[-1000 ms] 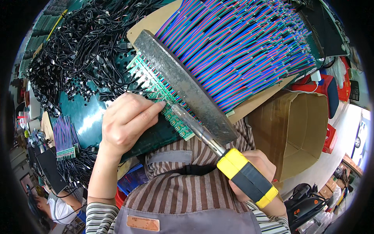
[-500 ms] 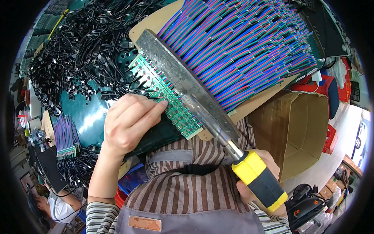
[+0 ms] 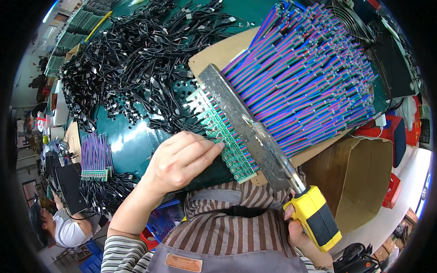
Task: The person solders wires and connectors onto printed circuit boards using a soldering iron.
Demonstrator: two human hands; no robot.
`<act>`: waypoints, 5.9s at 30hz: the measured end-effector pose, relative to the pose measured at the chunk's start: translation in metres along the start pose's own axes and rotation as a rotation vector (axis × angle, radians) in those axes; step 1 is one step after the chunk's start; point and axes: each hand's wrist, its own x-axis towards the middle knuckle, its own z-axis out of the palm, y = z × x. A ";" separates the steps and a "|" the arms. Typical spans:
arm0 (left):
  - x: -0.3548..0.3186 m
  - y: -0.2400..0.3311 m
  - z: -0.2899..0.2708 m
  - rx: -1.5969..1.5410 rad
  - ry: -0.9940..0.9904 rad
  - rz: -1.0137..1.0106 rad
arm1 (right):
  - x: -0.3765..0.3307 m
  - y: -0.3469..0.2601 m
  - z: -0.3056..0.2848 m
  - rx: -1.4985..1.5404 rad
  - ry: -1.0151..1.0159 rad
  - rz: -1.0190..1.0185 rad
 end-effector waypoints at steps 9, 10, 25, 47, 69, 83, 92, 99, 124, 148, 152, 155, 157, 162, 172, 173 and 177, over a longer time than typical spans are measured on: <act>0.053 -0.091 -0.036 -0.008 0.066 -0.339 | 0.007 0.000 -0.001 0.066 0.022 0.012; 0.057 -0.110 -0.035 0.063 0.041 -0.353 | 0.007 0.001 -0.001 0.066 0.013 -0.004; 0.057 -0.133 -0.051 -0.001 0.175 -0.490 | 0.020 -0.003 0.002 0.023 0.142 -0.070; 0.064 -0.012 -0.094 0.020 0.253 -0.212 | 0.034 -0.036 0.010 0.385 -0.187 -0.019; 0.010 0.108 -0.020 -0.779 0.169 -0.896 | 0.067 -0.077 0.049 0.017 -0.278 -0.298; 0.008 0.131 -0.005 -0.610 0.333 -0.792 | 0.056 -0.073 0.027 -0.097 -0.388 -0.284; 0.002 0.063 -0.012 -0.016 0.145 -0.322 | 0.035 -0.057 -0.009 -0.065 -0.155 -0.175; 0.004 0.026 0.006 0.006 0.029 -0.268 | -0.002 -0.034 -0.014 -0.068 -0.067 0.045; 0.003 0.023 0.025 -0.008 0.268 -0.321 | 0.005 -0.031 -0.009 -0.438 -0.099 -0.136; 0.004 0.023 0.021 -0.043 0.229 -0.332 | -0.022 -0.009 -0.022 -0.361 -0.031 -0.036; 0.004 0.021 0.019 -0.051 0.217 -0.296 | -0.025 -0.001 -0.014 -0.269 0.064 -0.028; 0.003 0.012 0.013 -0.099 0.138 -0.176 | -0.032 0.005 -0.020 -0.301 0.057 -0.066; 0.005 0.008 0.007 -0.102 0.071 -0.144 | -0.027 -0.005 -0.022 -0.337 0.007 -0.051; 0.014 0.009 0.002 -0.050 -0.036 -0.056 | -0.020 -0.017 -0.021 -0.369 -0.025 -0.015; 0.007 0.019 0.010 0.092 0.008 -0.043 | -0.004 -0.021 -0.018 -0.475 -0.165 -0.137; 0.007 0.020 0.010 0.101 0.006 -0.044 | -0.001 -0.022 -0.018 -0.530 -0.186 -0.192; 0.008 0.019 0.009 0.093 -0.003 -0.039 | -0.002 -0.020 -0.018 -0.551 -0.209 -0.184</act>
